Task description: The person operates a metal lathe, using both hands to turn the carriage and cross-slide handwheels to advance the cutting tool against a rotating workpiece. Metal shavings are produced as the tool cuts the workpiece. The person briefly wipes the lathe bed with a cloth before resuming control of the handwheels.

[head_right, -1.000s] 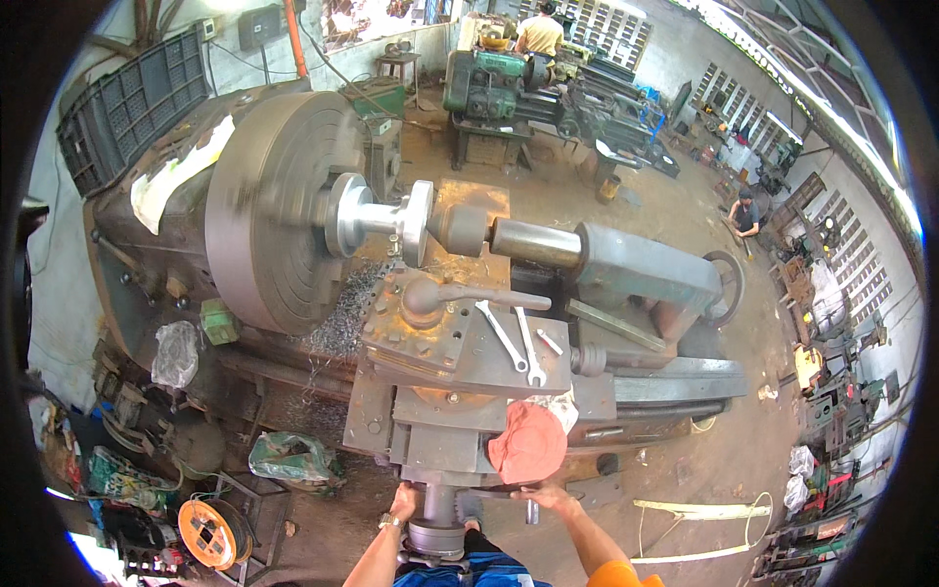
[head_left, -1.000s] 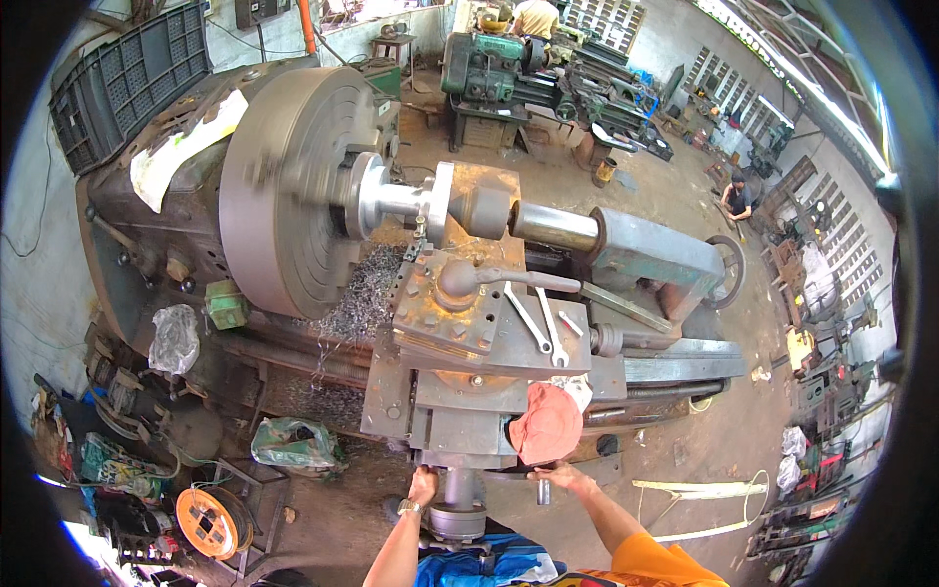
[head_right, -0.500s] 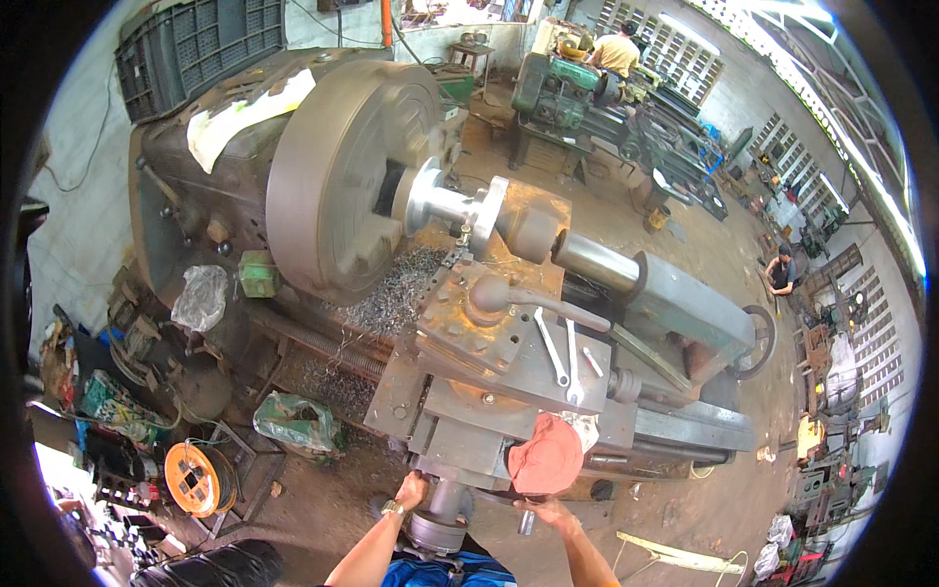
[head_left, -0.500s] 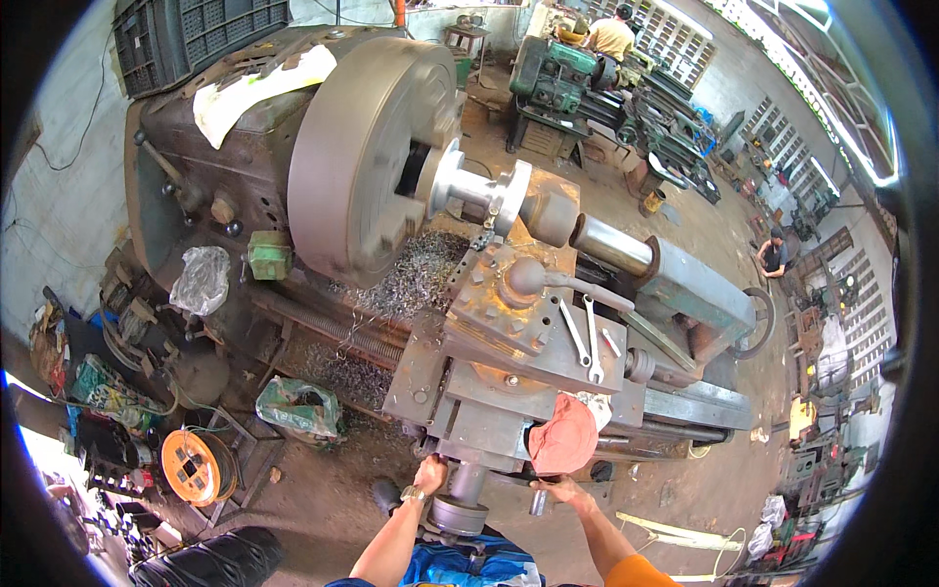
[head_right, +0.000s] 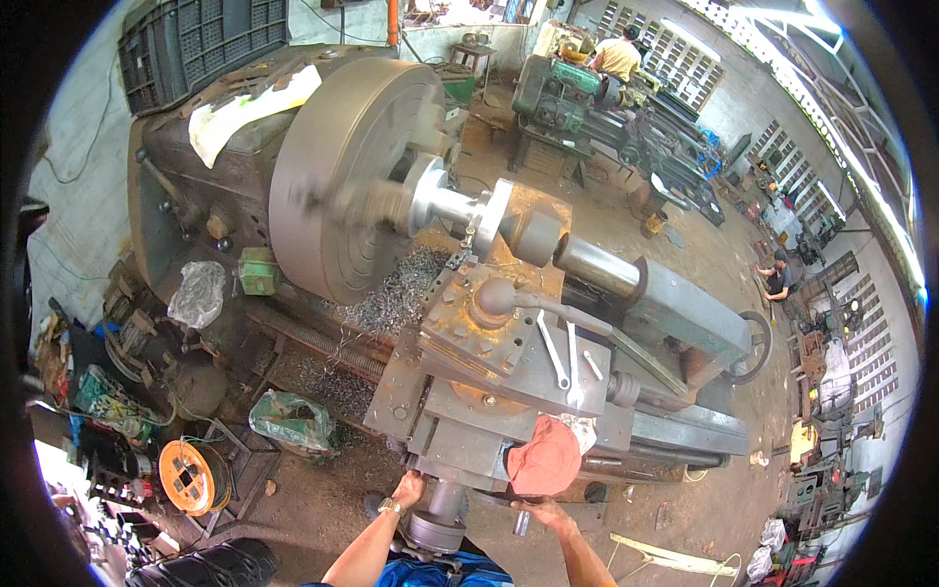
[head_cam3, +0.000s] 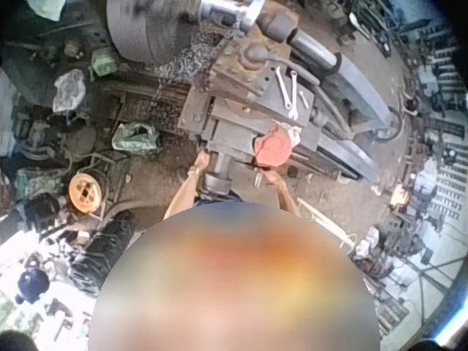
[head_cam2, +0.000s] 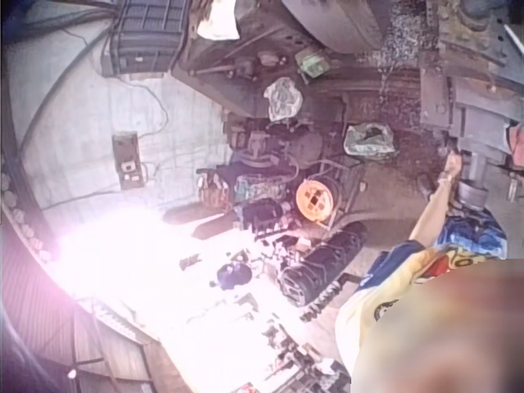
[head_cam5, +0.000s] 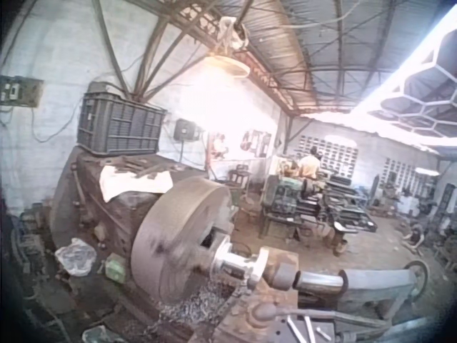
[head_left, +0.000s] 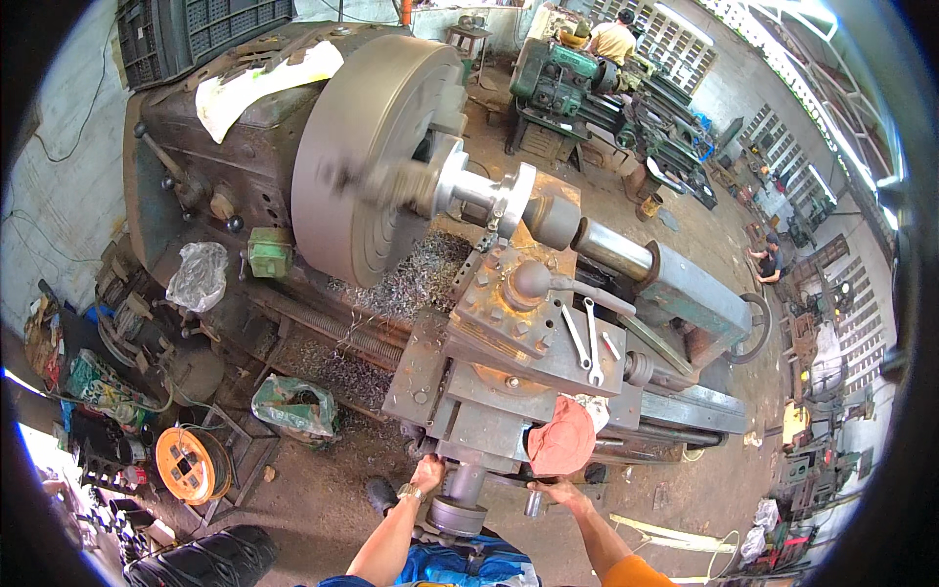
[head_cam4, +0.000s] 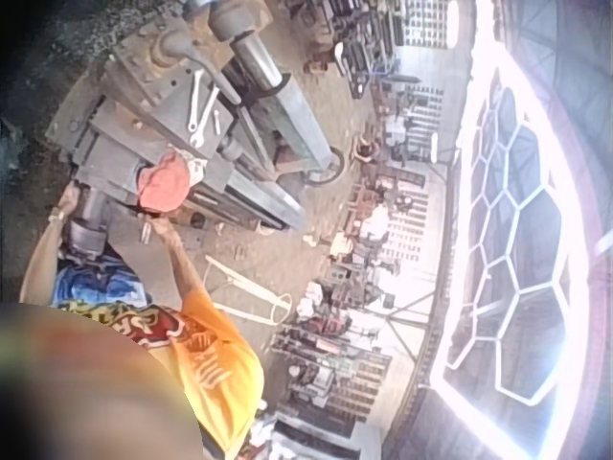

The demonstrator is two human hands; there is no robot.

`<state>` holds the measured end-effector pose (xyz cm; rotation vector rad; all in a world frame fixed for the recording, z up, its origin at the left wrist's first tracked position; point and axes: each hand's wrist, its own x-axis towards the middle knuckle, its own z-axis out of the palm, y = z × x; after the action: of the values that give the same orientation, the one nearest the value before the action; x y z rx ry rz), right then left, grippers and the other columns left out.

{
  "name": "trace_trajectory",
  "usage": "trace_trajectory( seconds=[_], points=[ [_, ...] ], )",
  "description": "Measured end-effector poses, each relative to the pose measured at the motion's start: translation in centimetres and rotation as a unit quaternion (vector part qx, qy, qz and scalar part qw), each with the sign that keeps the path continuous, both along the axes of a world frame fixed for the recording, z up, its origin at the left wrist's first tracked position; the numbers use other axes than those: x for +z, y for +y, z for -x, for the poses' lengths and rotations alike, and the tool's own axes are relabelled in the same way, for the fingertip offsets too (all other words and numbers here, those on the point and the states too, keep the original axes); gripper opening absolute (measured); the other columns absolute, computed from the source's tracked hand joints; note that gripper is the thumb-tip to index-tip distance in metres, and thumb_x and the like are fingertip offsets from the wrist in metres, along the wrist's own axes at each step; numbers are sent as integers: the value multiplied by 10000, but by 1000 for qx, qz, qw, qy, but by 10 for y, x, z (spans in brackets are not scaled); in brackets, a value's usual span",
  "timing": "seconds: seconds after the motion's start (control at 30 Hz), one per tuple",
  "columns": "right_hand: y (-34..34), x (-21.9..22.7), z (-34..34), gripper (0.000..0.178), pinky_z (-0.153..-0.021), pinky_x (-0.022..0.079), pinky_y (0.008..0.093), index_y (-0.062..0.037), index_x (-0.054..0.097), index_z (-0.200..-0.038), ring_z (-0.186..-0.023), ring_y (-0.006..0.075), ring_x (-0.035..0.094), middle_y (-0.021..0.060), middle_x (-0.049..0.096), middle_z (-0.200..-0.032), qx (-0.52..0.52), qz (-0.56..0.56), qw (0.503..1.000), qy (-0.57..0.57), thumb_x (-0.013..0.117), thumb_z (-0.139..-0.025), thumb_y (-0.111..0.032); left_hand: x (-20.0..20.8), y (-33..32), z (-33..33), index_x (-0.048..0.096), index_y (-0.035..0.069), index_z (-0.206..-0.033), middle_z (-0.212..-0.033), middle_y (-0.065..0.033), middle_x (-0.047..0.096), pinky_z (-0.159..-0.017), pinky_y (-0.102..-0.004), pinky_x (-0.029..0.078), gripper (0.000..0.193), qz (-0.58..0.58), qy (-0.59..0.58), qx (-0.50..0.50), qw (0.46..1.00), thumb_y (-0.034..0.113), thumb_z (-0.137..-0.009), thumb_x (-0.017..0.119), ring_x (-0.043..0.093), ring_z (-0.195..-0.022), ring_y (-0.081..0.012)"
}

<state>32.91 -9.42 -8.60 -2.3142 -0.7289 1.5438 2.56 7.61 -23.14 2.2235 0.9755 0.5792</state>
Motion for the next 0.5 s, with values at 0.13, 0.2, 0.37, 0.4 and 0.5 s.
trace_trajectory(
  seconds=[0.13, 0.2, 0.37, 0.4, 0.5],
  points=[
    [4, 16, 5, 936, -1051, 401, 349, 31, 481, -1364, -1227, 276, 531, 162, 565, -1355, 4, -24, 1000, 10, 805, -711, -555, -23, -4, -5, 640, 19, -822, -793, -189, 629, -600, -463, 488, 184, -5, -59, 31, 998, 165, -854, 532, 610, -733, -348],
    [8, 27, 10, 926, -1043, 403, 350, 35, 504, -1344, -1211, 282, 539, 168, 574, -1341, 4, -17, 1000, -13, 793, -710, -574, -37, -6, -7, 645, 10, -810, -824, -226, 645, -617, -489, 499, 187, -34, -6, 8, 999, 163, -860, 550, 635, -769, -369],
    [23, 47, 24, 771, -902, 462, 338, 19, 628, -1189, -1023, 218, 606, 140, 672, -1127, -1, -25, 998, -51, 815, -697, -544, -45, -6, -17, 650, -8, -844, -914, -258, 659, -678, -502, 515, 225, 151, 77, 98, 981, 187, -893, 550, 648, -863, -398],
    [24, 48, 26, 744, -873, 473, 338, 22, 644, -1151, -970, 214, 623, 137, 692, -1065, 4, -5, 998, -70, 820, -695, -538, -37, -5, -17, 651, -11, -851, -932, -265, 661, -690, -504, 518, 232, 187, 94, 114, 971, 192, -900, 550, 650, -882, -404],
    [24, 44, 26, 647, -758, 498, 336, 28, 678, -999, -789, 197, 639, 114, 701, -850, 9, 68, 996, -52, 833, -690, -519, 2, 5, -11, 642, -30, -940, -1040, -292, 646, -776, -512, 515, 307, 314, 71, 119, 939, 261, -929, 547, 630, -979, -440]
  ],
)
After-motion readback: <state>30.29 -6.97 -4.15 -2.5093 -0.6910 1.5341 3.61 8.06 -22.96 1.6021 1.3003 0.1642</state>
